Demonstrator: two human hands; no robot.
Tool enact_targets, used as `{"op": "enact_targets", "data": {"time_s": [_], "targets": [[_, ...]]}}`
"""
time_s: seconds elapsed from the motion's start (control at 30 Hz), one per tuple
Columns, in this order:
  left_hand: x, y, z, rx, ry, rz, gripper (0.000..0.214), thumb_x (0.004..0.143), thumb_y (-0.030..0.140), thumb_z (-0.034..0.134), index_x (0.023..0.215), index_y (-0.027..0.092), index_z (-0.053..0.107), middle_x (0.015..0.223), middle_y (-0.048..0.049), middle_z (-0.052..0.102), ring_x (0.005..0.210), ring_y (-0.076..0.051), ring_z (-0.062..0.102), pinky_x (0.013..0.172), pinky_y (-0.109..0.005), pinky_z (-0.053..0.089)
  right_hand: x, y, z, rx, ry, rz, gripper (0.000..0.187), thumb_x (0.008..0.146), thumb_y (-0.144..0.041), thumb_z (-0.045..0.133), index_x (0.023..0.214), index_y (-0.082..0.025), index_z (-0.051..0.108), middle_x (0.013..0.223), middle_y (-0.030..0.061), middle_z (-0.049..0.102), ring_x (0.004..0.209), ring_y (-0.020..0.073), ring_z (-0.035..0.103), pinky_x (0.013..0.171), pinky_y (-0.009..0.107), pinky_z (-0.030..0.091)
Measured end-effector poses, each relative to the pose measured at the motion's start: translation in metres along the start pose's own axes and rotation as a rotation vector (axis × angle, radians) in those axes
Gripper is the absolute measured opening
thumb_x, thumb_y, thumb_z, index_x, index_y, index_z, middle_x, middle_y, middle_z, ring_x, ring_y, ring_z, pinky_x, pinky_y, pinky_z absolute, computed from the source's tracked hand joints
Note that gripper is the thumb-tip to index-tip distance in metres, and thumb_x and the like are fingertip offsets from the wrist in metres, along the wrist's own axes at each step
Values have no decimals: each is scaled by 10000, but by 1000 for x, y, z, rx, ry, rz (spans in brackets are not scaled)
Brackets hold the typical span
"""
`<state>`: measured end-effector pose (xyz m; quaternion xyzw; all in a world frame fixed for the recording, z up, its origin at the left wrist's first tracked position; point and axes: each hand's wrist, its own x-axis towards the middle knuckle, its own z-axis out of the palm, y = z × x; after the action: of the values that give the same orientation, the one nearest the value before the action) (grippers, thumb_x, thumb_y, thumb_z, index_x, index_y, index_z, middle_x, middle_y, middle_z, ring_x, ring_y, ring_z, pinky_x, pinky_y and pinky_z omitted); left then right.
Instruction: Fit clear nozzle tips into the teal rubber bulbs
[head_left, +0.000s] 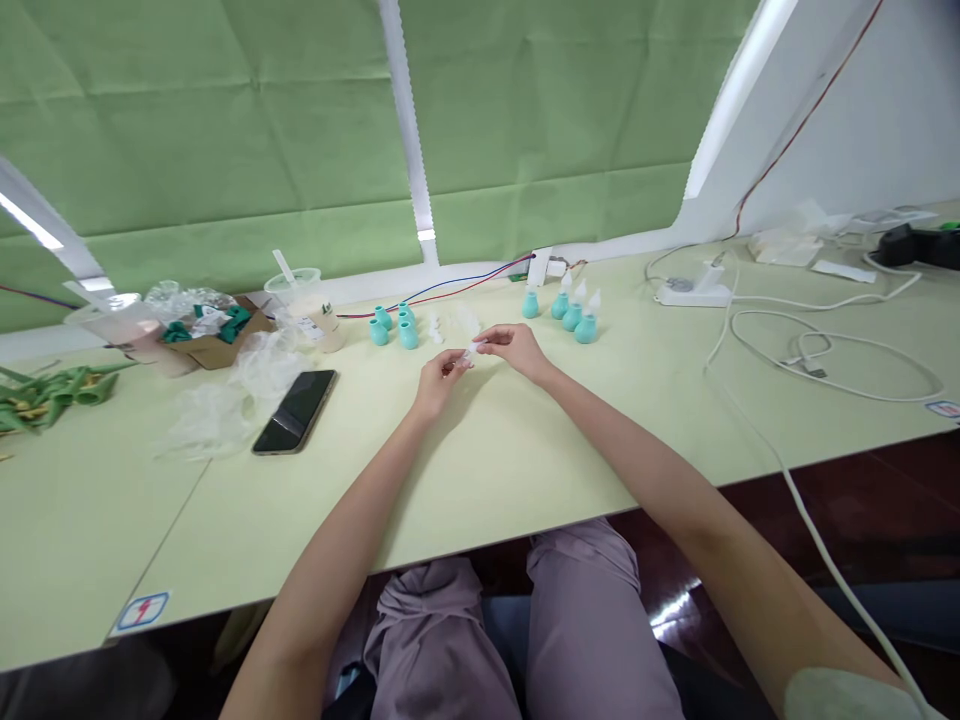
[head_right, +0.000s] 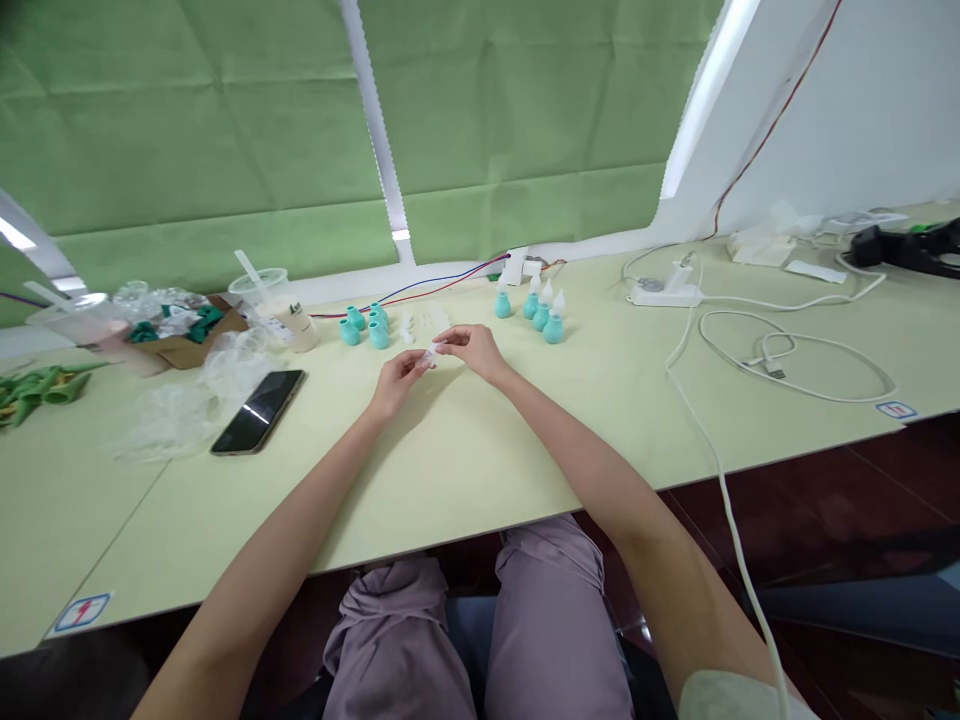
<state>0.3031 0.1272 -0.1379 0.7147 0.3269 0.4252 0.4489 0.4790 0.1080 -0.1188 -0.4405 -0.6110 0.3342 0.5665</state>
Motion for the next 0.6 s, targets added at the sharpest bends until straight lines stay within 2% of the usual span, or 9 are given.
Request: {"op": "enact_targets", "data": {"time_s": [0.13, 0.3, 0.47, 0.6], "targets": [[-5, 9, 1, 196, 87, 55, 323, 775, 393, 567, 975, 158, 658, 857, -53, 673, 676, -132, 541, 650, -251, 399, -2, -3, 2, 73, 19, 51, 317, 536, -365, 778, 755, -149, 699, 682, 31, 658, 645, 141, 581, 676, 290, 480], [-10, 15, 3, 214, 104, 89, 303, 805, 388, 537, 1003, 196, 664, 858, -41, 646, 614, -122, 537, 644, -250, 407, -4, -10, 1, 138, -13, 98, 344, 513, -398, 790, 730, -148, 693, 672, 30, 661, 658, 149, 609, 697, 299, 502], [-15, 18, 4, 277, 80, 180, 256, 829, 324, 512, 1008, 224, 666, 860, -43, 615, 684, -146, 527, 720, -257, 397, -3, -9, -5, 114, -131, 105, 363, 499, -401, 799, 718, -133, 691, 644, 37, 663, 633, 165, 628, 663, 303, 511], [-17, 20, 6, 372, 87, 231, 261, 854, 288, 471, 1039, 229, 645, 923, -56, 611, 798, -177, 548, 768, -267, 385, -2, -6, -8, 50, -154, 51, 317, 527, -372, 792, 701, -130, 687, 638, 43, 661, 614, 162, 625, 638, 289, 499]]}}
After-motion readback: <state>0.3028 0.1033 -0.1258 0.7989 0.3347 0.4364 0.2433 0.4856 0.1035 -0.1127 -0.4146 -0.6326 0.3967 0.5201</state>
